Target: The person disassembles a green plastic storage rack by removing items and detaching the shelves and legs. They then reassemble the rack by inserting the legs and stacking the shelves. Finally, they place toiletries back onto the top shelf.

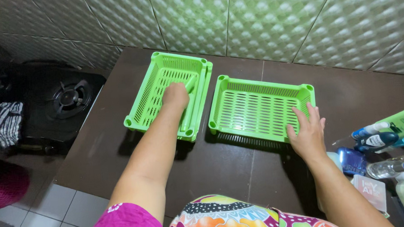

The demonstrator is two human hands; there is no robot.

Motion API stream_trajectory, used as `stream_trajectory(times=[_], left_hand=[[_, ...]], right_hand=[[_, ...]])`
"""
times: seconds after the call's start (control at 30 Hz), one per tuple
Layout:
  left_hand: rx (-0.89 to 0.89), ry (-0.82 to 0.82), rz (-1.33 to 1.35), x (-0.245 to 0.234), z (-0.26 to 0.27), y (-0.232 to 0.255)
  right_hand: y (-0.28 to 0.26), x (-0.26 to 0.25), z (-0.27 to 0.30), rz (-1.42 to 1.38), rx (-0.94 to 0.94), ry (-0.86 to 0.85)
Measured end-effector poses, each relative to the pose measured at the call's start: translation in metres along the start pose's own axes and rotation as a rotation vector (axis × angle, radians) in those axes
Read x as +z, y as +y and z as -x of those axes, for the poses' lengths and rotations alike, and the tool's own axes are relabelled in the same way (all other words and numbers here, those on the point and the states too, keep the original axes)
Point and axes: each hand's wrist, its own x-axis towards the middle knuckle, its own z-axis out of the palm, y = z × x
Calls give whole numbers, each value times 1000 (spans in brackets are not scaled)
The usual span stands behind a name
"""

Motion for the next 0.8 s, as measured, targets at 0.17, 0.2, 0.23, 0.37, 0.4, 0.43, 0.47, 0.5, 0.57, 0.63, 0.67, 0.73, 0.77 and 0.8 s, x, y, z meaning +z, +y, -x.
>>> stream_trajectory(times=[0.17,0.2,0.23,0.37,0.4,0.43,0.47,0.5,0.57,0.63,0.67,0.73,0.77,0.8], left_hand=[[0,170,541,-6,-33,30],[-24,97,729,-4,-37,43],[-50,21,915,1,-42,57],[103,-18,1195,24,-61,94],[127,14,1111,30,-65,98],[151,45,1027,35,-67,101],[174,75,942,39,-68,104],[191,86,918,42,-69,106],[223,108,869,47,-72,109],[272,116,883,50,-71,108],[295,120,888,50,-70,107],[260,72,900,50,-68,106],[241,47,905,49,-67,106],[244,54,898,48,-66,107]], right_hand=[[9,-2,6,30,32,-25],[10,-1,7,26,39,-30],[10,0,8,22,46,-35],[7,4,13,64,43,-30],[6,4,13,69,38,-25],[6,4,13,74,32,-20],[5,4,13,78,28,-17],[4,3,14,82,24,-12],[3,2,15,90,16,-4],[2,1,15,92,24,-4],[1,1,15,92,29,-5],[1,1,14,93,27,-2],[1,1,14,94,27,-1],[1,1,14,95,27,1]])
